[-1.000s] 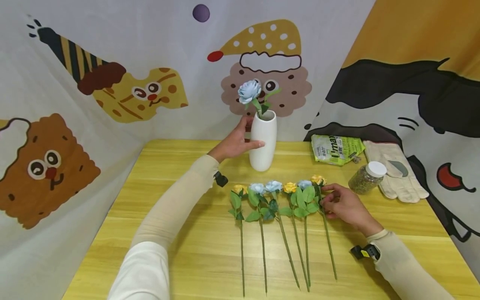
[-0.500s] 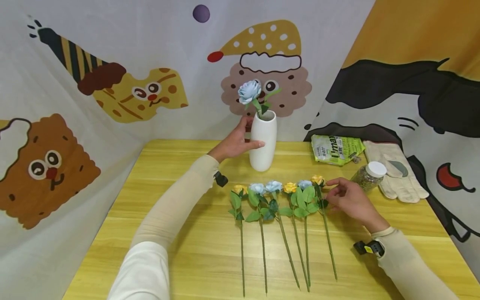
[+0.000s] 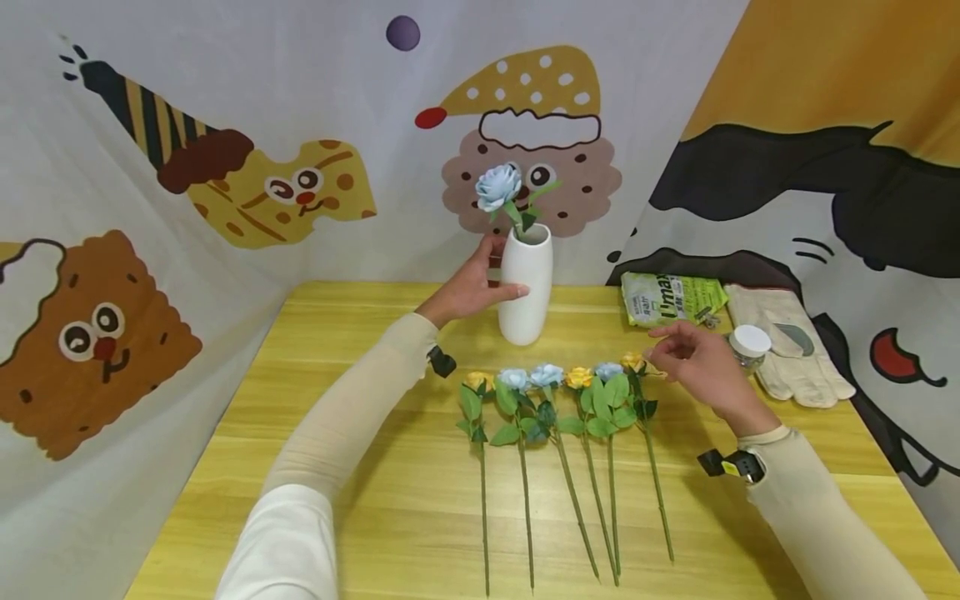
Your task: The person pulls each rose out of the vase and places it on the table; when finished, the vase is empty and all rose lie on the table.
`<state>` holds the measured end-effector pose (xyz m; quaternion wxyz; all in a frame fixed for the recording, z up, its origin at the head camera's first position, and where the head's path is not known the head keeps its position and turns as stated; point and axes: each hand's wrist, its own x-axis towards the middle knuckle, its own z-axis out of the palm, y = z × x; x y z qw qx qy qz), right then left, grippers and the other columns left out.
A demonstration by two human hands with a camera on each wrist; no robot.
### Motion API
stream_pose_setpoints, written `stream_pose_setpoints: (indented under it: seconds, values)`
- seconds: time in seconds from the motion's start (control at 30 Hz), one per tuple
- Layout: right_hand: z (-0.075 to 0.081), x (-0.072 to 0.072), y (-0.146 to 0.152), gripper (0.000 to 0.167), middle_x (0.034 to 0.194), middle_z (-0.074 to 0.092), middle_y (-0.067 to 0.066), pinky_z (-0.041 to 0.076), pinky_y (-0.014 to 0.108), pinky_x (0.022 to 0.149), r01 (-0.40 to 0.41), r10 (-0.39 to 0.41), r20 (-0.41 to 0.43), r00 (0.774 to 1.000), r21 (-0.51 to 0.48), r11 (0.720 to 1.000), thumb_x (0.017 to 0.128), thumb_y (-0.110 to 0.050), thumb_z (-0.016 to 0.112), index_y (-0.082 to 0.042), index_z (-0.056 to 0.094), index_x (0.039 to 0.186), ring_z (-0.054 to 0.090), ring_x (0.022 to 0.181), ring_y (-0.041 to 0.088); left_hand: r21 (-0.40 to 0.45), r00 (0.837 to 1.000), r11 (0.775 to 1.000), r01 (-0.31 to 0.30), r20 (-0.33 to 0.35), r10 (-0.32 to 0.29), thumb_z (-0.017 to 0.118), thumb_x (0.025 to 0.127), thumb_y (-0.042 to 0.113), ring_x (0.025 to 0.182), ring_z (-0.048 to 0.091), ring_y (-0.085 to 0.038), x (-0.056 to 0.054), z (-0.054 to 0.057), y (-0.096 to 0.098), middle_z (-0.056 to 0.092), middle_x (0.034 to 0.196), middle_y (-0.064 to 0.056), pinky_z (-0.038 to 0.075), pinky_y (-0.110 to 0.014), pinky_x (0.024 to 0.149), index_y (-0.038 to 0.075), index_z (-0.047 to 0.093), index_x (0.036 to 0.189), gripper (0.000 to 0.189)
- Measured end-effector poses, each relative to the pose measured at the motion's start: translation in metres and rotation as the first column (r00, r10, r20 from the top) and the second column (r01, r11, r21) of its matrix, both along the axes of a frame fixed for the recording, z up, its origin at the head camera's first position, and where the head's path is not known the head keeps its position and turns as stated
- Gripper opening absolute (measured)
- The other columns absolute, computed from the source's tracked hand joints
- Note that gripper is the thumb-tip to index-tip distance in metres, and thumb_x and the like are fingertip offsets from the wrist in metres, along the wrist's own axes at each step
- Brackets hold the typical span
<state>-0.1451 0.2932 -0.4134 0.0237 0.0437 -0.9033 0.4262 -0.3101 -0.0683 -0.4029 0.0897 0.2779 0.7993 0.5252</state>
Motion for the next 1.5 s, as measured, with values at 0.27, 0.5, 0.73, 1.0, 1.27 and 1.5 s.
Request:
stream_pose_setpoints:
  seconds: [0.27, 0.5, 0.73, 1.0, 1.27, 1.5]
  values:
    - [0.032, -0.018, -0.023, 0.029, 0.099, 0.070, 0.005, 0.059, 0.027, 0.063, 0.005, -0.008, -0.056, 0.998, -0.040, 0.999, 0.104, -0.030, 0.070, -0.008, 0.069, 0.123, 0.067, 0.079, 0.007, 0.008, 1.000, 1.000, -0.017, 0.003, 0.017, 0.086, 0.090, 0.039, 0.136, 0.052, -0.027, 0.000, 0.001, -0.002, 0.046, 0.151, -0.007, 0.057, -0.045, 0.107, 0.016, 0.032, 0.154, 0.087]
    - [0.060, -0.031, -0.049, 0.031, 0.099, 0.070, -0.004, 0.055, 0.026, 0.063, 0.016, -0.024, -0.115, 0.993, -0.071, 0.997, 0.103, -0.035, 0.070, -0.011, 0.071, 0.123, 0.067, 0.085, 0.011, 0.029, 1.000, 0.999, -0.024, 0.006, 0.024, 0.087, 0.089, 0.038, 0.134, 0.054, -0.025, 0.003, 0.002, -0.003, 0.049, 0.149, -0.005, 0.058, -0.044, 0.106, 0.018, 0.036, 0.153, 0.085]
    - [0.084, -0.041, -0.075, 0.026, 0.098, 0.071, -0.003, 0.049, 0.026, 0.063, 0.000, -0.021, -0.204, 0.979, -0.104, 0.995, 0.103, -0.033, 0.071, -0.013, 0.074, 0.119, 0.065, 0.090, 0.012, 0.039, 1.000, 0.999, -0.026, 0.005, 0.026, 0.088, 0.087, 0.040, 0.133, 0.054, -0.024, 0.002, 0.001, -0.002, 0.049, 0.149, -0.004, 0.059, -0.043, 0.104, 0.019, 0.037, 0.153, 0.086]
    - [0.103, -0.054, -0.106, 0.027, 0.104, 0.072, 0.000, 0.055, 0.025, 0.066, -0.059, 0.009, -0.243, 0.970, -0.200, 0.978, 0.103, -0.034, 0.071, -0.015, 0.074, 0.121, 0.065, 0.087, 0.019, 0.035, 1.000, 0.999, -0.027, 0.014, 0.026, 0.088, 0.087, 0.039, 0.133, 0.054, -0.025, 0.002, -0.002, -0.001, 0.049, 0.149, -0.004, 0.059, -0.044, 0.104, 0.019, 0.038, 0.152, 0.085]
    - [0.116, -0.081, -0.136, 0.031, 0.118, 0.073, 0.004, 0.052, 0.027, 0.080, -0.118, 0.049, -0.329, 0.943, -0.195, 0.974, 0.101, -0.030, 0.074, -0.014, 0.075, 0.127, 0.063, 0.099, 0.014, 0.037, 1.000, 0.999, -0.013, 0.022, 0.012, 0.087, 0.088, 0.042, 0.135, 0.054, -0.025, 0.001, 0.001, -0.001, 0.048, 0.151, -0.003, 0.058, -0.043, 0.105, 0.020, 0.036, 0.154, 0.086]
    - [0.117, -0.113, -0.152, 0.038, 0.133, 0.073, 0.009, 0.052, 0.024, 0.071, -0.196, 0.144, -0.325, 0.935, -0.133, 0.972, 0.098, -0.022, 0.077, -0.012, 0.072, 0.135, 0.062, 0.092, 0.017, 0.037, 0.999, 0.999, -0.011, 0.040, 0.009, 0.087, 0.088, 0.042, 0.135, 0.054, -0.025, 0.000, 0.002, -0.002, 0.047, 0.152, -0.002, 0.058, -0.044, 0.105, 0.021, 0.035, 0.155, 0.087]
